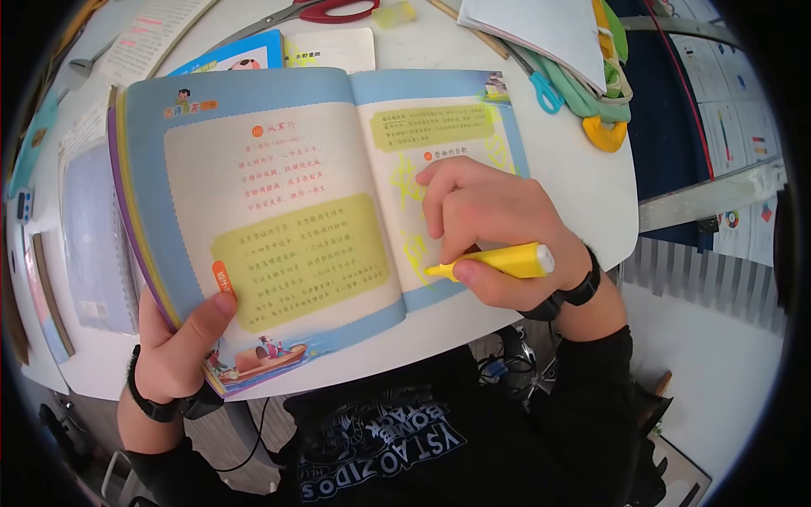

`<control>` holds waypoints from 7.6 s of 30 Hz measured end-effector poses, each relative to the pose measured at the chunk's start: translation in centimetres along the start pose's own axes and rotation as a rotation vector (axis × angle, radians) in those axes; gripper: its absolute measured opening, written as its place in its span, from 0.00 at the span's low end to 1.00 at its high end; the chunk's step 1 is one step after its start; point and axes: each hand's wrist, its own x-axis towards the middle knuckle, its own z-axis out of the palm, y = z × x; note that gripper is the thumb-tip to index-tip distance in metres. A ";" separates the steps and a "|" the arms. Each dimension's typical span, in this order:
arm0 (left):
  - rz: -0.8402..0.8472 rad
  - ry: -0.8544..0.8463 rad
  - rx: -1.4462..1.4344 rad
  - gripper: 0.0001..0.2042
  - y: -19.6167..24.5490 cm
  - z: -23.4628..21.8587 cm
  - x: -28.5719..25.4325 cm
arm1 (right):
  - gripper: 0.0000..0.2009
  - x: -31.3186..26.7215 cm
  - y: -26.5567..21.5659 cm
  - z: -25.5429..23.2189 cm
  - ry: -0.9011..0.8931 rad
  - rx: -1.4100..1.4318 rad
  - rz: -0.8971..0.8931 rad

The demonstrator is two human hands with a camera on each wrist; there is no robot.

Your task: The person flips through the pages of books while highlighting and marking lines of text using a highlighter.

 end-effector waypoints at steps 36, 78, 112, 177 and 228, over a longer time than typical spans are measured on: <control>0.006 0.021 -0.005 0.22 -0.5 -0.4 -0.4 | 0.05 0.1 -0.4 0.3 -0.054 -0.066 -0.039; 0.535 0.270 0.039 0.33 -6.1 3.0 -2.9 | 0.10 -0.5 0.8 -0.5 0.347 -0.764 0.271; 0.462 0.410 0.101 0.36 -6.1 3.2 -3.9 | 0.18 4.2 2.3 0.7 0.367 0.450 0.206; 0.338 0.330 0.107 0.30 -5.5 2.2 -4.8 | 0.07 14.9 -0.6 9.3 -0.106 0.047 -0.220; 0.375 0.405 0.033 0.29 -5.7 3.1 -4.7 | 0.11 15.7 0.9 7.0 -0.142 0.033 -0.358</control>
